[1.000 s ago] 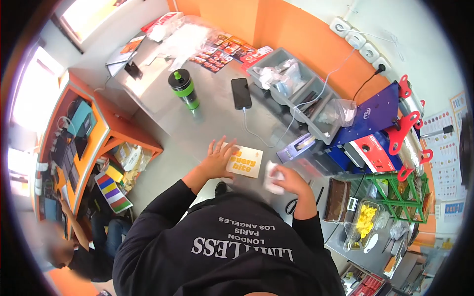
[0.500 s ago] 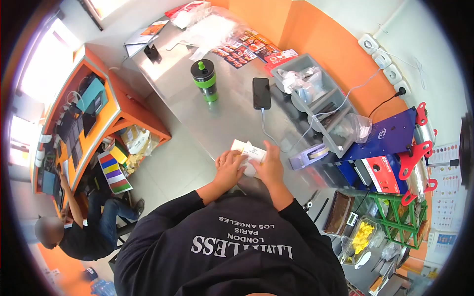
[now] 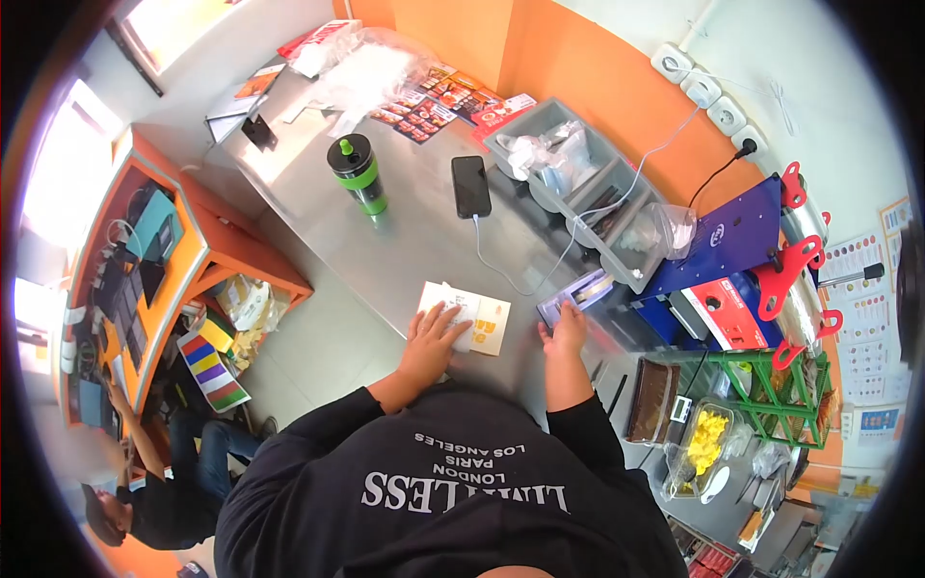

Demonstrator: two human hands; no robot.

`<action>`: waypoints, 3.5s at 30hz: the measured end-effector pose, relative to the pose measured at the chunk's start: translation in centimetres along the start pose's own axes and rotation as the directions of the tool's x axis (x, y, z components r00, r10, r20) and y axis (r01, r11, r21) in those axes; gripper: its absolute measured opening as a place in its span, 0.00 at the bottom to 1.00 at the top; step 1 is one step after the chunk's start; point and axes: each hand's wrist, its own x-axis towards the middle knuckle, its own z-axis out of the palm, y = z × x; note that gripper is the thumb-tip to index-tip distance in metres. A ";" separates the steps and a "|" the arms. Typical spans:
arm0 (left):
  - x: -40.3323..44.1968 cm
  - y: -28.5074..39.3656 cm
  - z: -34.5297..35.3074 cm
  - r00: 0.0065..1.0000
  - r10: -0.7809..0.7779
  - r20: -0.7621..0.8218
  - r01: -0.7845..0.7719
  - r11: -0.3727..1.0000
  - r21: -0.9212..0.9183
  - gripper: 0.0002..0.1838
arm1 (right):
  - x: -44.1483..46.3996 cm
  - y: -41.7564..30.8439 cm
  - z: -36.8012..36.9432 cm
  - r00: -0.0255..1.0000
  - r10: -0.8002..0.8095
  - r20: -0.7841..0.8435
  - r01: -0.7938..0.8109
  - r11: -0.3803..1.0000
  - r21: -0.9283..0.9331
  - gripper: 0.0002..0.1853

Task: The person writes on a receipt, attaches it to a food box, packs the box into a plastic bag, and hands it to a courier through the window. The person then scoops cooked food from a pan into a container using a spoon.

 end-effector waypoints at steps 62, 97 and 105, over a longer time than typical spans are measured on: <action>-0.4 -0.4 0.8 0.987 -0.121 -0.109 0.125 0.992 0.032 0.29 | -2.2 -1.2 10.1 0.078 0.044 0.996 0.991 0.108 -0.082 0.23; 7.2 -40.7 -17.9 0.888 -0.061 -0.456 0.029 0.997 -0.077 0.24 | -11.4 7.1 16.2 0.558 -0.109 0.823 0.750 -0.358 -0.556 0.63; 25.3 -51.9 -21.5 0.842 -0.200 -0.501 0.069 0.961 -0.267 0.18 | -16.0 8.8 18.1 0.525 -0.321 0.788 0.745 -0.273 -0.608 0.56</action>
